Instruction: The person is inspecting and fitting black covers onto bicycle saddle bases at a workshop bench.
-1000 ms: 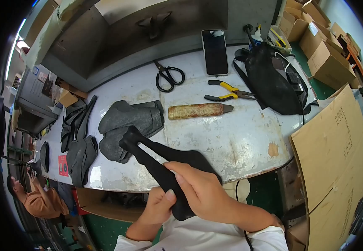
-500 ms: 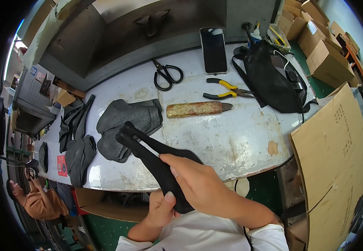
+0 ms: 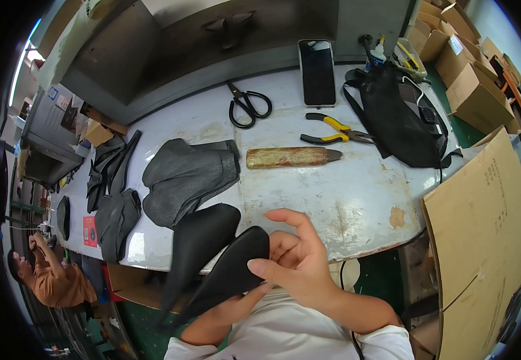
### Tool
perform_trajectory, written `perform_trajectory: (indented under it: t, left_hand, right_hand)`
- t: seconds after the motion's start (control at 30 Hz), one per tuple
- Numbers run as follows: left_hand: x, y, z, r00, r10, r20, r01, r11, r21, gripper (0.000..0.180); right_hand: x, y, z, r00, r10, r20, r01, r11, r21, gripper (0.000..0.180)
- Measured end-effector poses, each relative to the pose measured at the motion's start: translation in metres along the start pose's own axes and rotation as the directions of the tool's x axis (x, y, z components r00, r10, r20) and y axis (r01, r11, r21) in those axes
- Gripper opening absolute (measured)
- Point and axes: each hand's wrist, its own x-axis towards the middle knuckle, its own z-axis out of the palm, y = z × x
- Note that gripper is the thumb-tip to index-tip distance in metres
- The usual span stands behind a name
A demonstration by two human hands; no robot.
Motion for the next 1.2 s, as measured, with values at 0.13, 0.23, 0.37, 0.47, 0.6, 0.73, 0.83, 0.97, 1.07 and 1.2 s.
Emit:
perform_trajectory:
  t: [0.13, 0.23, 0.37, 0.47, 0.6, 0.73, 0.83, 0.97, 1.07, 1.2]
  left_hand:
    - [0.001, -0.025, 0.001, 0.949, -0.251, -0.192, 0.149, 0.890, -0.431, 0.054]
    - [0.000, -0.032, -0.026, 0.993, -0.116, 0.002, 0.045, 0.369, -0.928, 0.052]
    - [-0.002, 0.010, -0.034, 0.876, -0.434, 0.210, 0.478, 0.729, -0.490, 0.051]
    - [0.001, 0.057, -0.031, 0.819, -0.567, 0.083, 0.547, 0.731, -0.407, 0.045]
    - [0.009, 0.068, -0.038, 0.853, -0.490, 0.181, 0.516, 0.845, -0.139, 0.038]
    - [0.006, 0.050, -0.030, 0.844, -0.427, 0.325, 0.529, 0.763, -0.372, 0.037]
    - [-0.001, 0.029, -0.018, 0.838, -0.439, 0.322, 0.544, 0.711, -0.446, 0.039]
    - [0.008, 0.054, -0.008, 0.863, -0.482, 0.153, 0.474, 0.663, -0.579, 0.040]
    - [0.006, 0.051, -0.008, 0.828, -0.553, 0.096, 0.503, 0.655, -0.565, 0.037]
    - [0.000, 0.046, -0.012, 0.897, -0.442, 0.021, 0.389, 0.767, -0.511, 0.031]
  right_hand:
    - [-0.004, 0.002, -0.011, 0.985, -0.170, 0.040, 0.174, 0.936, -0.306, 0.051]
    - [-0.006, 0.004, -0.014, 0.987, -0.107, 0.119, 0.148, 0.896, -0.420, 0.035]
    - [-0.005, -0.001, -0.018, 0.982, 0.032, 0.187, 0.088, 0.794, -0.601, 0.017]
    - [-0.002, -0.015, -0.019, 0.963, 0.060, 0.263, 0.168, 0.631, -0.757, 0.016]
    - [-0.002, -0.018, -0.022, 0.916, 0.080, 0.393, 0.286, 0.557, -0.780, 0.028]
    - [-0.002, -0.011, -0.021, 0.923, 0.114, 0.366, 0.185, 0.703, -0.687, 0.031]
    - [-0.001, 0.001, -0.020, 0.893, 0.429, 0.134, -0.395, 0.892, -0.219, 0.031]
    - [-0.003, 0.010, -0.018, 0.967, 0.238, 0.088, -0.223, 0.963, -0.153, 0.031]
    - [-0.002, 0.008, -0.015, 0.958, -0.207, 0.198, 0.286, 0.729, -0.622, 0.030]
    - [-0.006, -0.006, -0.012, 0.966, -0.112, 0.235, 0.251, 0.637, -0.729, 0.026]
